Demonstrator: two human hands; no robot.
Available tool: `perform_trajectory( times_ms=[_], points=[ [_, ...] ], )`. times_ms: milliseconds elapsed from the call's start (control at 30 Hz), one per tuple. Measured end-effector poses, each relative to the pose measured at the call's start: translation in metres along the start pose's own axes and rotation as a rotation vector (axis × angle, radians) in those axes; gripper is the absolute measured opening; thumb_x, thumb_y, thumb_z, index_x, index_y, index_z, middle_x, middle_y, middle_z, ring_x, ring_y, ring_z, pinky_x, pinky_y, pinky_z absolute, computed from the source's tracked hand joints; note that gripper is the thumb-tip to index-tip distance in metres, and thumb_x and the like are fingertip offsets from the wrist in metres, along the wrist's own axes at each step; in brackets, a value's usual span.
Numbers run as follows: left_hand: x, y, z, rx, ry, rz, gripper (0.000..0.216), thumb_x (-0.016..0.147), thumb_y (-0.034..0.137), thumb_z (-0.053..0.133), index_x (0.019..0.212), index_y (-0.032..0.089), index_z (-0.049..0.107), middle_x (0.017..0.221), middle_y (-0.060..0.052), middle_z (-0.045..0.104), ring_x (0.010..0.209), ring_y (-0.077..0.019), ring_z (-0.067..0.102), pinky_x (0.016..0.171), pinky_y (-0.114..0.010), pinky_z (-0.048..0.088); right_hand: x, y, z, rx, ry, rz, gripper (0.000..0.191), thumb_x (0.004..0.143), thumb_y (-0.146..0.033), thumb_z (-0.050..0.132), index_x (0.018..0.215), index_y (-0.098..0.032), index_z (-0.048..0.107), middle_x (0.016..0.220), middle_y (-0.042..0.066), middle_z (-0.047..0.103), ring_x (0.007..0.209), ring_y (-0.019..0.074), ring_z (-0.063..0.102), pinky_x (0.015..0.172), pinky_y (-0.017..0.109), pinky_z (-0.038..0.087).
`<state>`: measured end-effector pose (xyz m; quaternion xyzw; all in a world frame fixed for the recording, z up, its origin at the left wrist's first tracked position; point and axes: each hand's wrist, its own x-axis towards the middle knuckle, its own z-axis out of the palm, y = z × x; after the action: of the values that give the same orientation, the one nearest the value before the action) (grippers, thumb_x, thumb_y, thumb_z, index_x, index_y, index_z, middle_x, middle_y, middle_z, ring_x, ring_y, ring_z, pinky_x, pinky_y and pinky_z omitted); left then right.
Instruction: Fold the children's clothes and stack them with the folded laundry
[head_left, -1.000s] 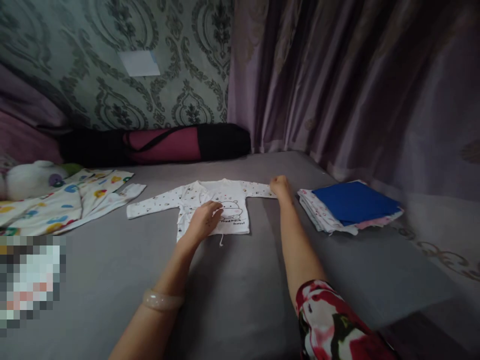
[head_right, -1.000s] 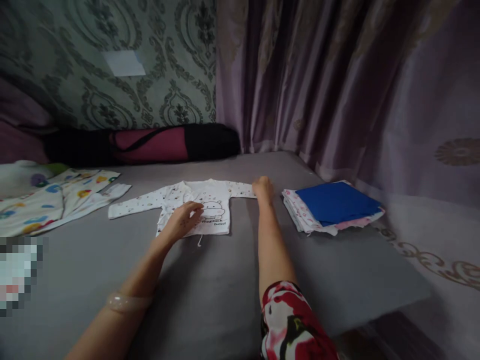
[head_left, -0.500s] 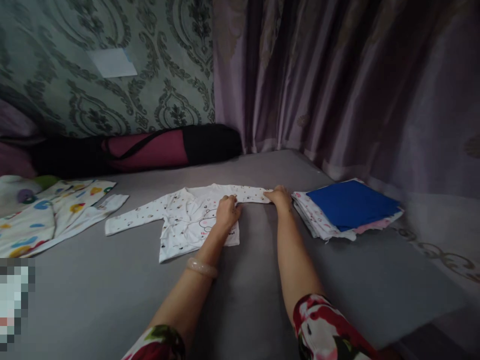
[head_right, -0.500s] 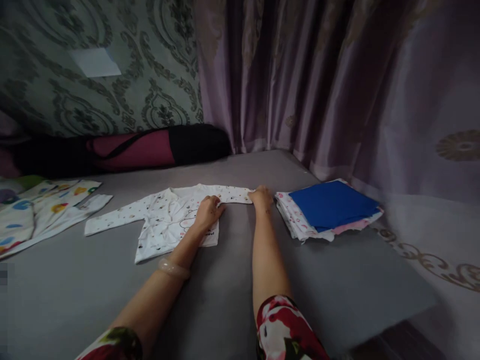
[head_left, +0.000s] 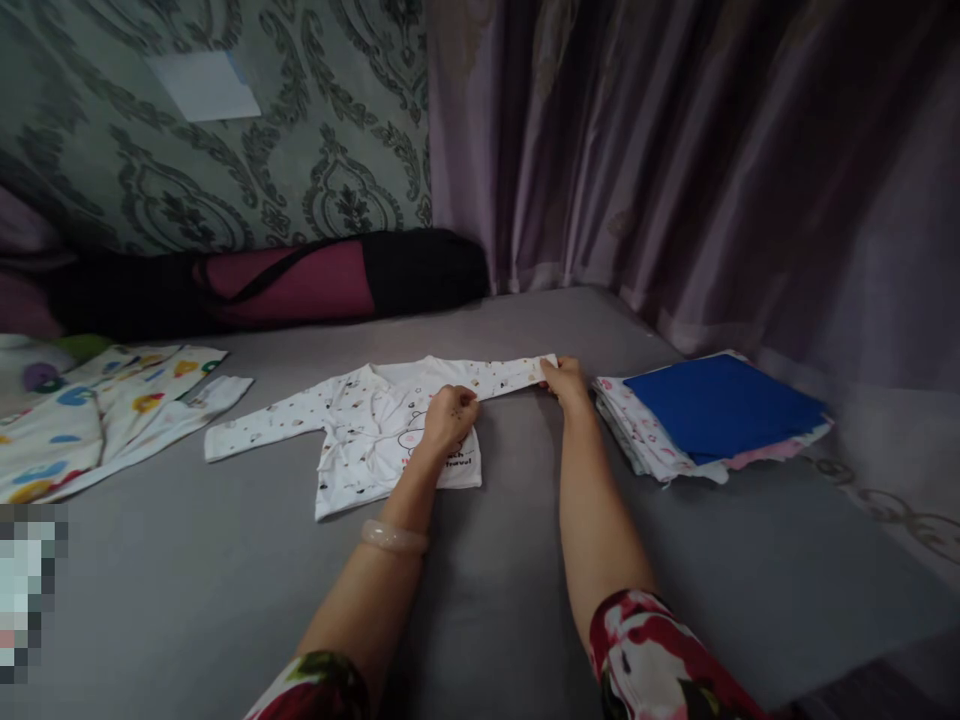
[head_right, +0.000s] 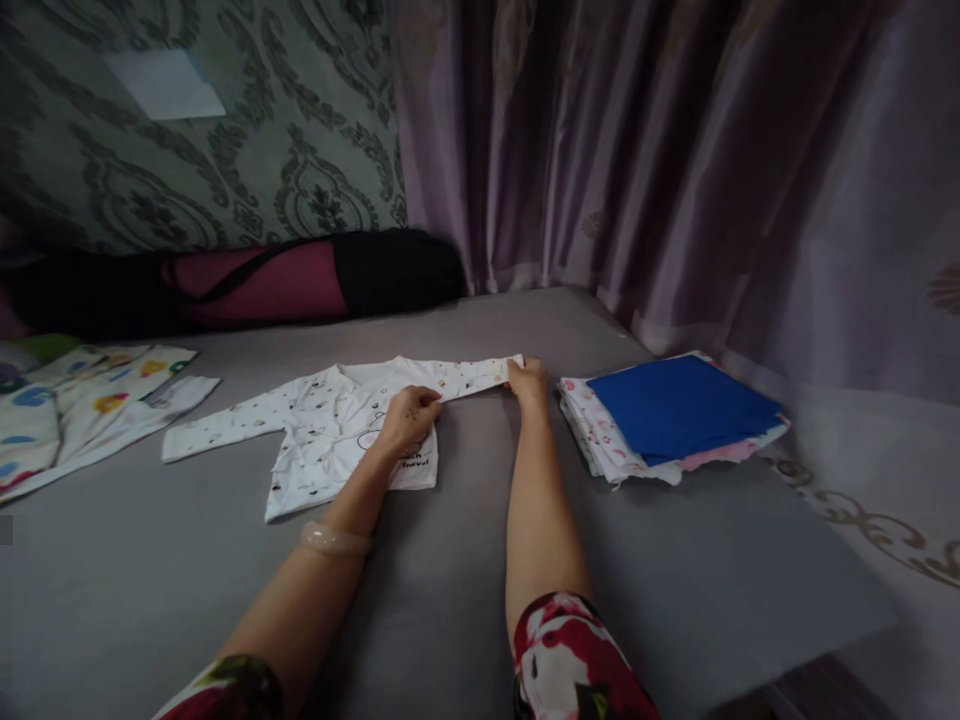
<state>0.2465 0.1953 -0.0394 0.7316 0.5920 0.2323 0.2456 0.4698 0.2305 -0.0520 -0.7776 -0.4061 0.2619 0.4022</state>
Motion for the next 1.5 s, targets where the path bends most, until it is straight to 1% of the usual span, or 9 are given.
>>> perform_trajectory(
  times_ms=[133, 267, 333, 533, 767, 1000, 1200, 1367, 1500],
  points=[
    [0.0, 0.001, -0.005, -0.06, -0.001, -0.024, 0.03, 0.08, 0.017, 0.048, 0.091, 0.014, 0.076, 0.083, -0.007, 0.073, 0.082, -0.0186, 0.067, 0.076, -0.025, 0.046, 0.001, -0.001, -0.001, 0.02, 0.022, 0.035, 0.025, 0.085, -0.03, 0.055, 0.084, -0.013, 0.073, 0.057, 0.003, 0.065, 0.047, 0.0125, 0.057, 0.046, 0.019, 0.042],
    [0.008, -0.005, -0.009, -0.051, 0.028, -0.046, 0.034, 0.081, 0.011, 0.045, 0.099, 0.014, 0.074, 0.087, -0.008, 0.073, 0.085, -0.0197, 0.066, 0.081, -0.028, 0.048, -0.004, -0.01, -0.006, 0.091, 0.021, 0.048, 0.025, 0.084, -0.032, 0.055, 0.087, -0.015, 0.073, 0.066, 0.003, 0.068, 0.057, 0.0138, 0.062, 0.054, 0.022, 0.047],
    [0.018, -0.011, -0.014, 0.006, 0.036, 0.003, 0.034, 0.081, 0.01, 0.046, 0.102, 0.014, 0.072, 0.092, -0.01, 0.072, 0.089, -0.0213, 0.065, 0.085, -0.032, 0.048, -0.006, -0.015, -0.009, 0.155, 0.007, 0.058, 0.023, 0.085, -0.032, 0.055, 0.086, -0.016, 0.072, 0.069, 0.002, 0.068, 0.057, 0.0121, 0.06, 0.053, 0.021, 0.046],
    [0.053, -0.028, -0.021, 0.09, -0.028, 0.311, 0.032, 0.074, 0.018, 0.064, 0.106, 0.019, 0.069, 0.12, -0.009, 0.066, 0.109, -0.0231, 0.059, 0.103, -0.039, 0.039, -0.012, -0.024, -0.013, 0.42, -0.052, 0.076, 0.017, 0.081, -0.034, 0.066, 0.08, -0.017, 0.066, 0.063, -0.004, 0.062, 0.049, 0.0072, 0.052, 0.045, 0.016, 0.042],
    [0.058, -0.041, -0.016, 0.136, -0.103, 0.279, 0.044, 0.076, 0.035, 0.069, 0.119, 0.027, 0.064, 0.135, -0.005, 0.057, 0.121, -0.0263, 0.049, 0.105, -0.036, 0.036, -0.022, -0.044, -0.013, 0.851, -0.17, 0.131, 0.009, 0.081, -0.024, 0.068, 0.08, -0.018, 0.063, 0.063, -0.005, 0.062, 0.05, 0.0061, 0.052, 0.042, 0.014, 0.034],
    [0.065, -0.036, -0.026, 0.25, -0.252, 0.297, 0.062, 0.072, 0.047, 0.07, 0.13, 0.029, 0.057, 0.147, -0.008, 0.045, 0.128, -0.0335, 0.042, 0.107, -0.044, 0.032, -0.026, -0.068, 0.008, 1.082, -0.212, 0.156, 0.018, 0.081, -0.029, 0.072, 0.075, -0.019, 0.059, 0.063, -0.004, 0.061, 0.053, 0.0074, 0.056, 0.039, 0.013, 0.036],
    [0.072, -0.024, -0.037, 0.308, -0.36, 0.26, 0.08, 0.066, 0.059, 0.07, 0.137, 0.027, 0.05, 0.15, -0.014, 0.038, 0.132, -0.0408, 0.034, 0.107, -0.052, 0.027, -0.036, -0.087, 0.034, 1.221, -0.333, 0.143, 0.021, 0.078, -0.034, 0.075, 0.077, -0.019, 0.061, 0.063, -0.003, 0.061, 0.056, 0.0089, 0.057, 0.04, 0.014, 0.04],
    [0.082, -0.028, -0.035, 0.317, -0.379, 0.301, 0.069, 0.062, 0.054, 0.074, 0.122, 0.025, 0.061, 0.139, -0.015, 0.047, 0.127, -0.0372, 0.04, 0.103, -0.046, 0.034, -0.06, -0.103, 0.055, 1.26, -0.461, 0.189, 0.012, 0.08, -0.024, 0.072, 0.076, -0.019, 0.062, 0.066, -0.003, 0.061, 0.058, 0.0089, 0.056, 0.043, 0.014, 0.042],
    [0.086, -0.034, -0.029, 0.311, -0.328, 0.328, 0.052, 0.063, 0.045, 0.076, 0.108, 0.021, 0.067, 0.127, -0.014, 0.054, 0.122, -0.0339, 0.045, 0.103, -0.043, 0.035, -0.073, -0.109, 0.059, 1.249, -0.498, 0.236, 0.009, 0.083, -0.018, 0.066, 0.075, -0.018, 0.061, 0.061, -0.004, 0.059, 0.052, 0.0069, 0.051, 0.041, 0.013, 0.04]
  ],
)
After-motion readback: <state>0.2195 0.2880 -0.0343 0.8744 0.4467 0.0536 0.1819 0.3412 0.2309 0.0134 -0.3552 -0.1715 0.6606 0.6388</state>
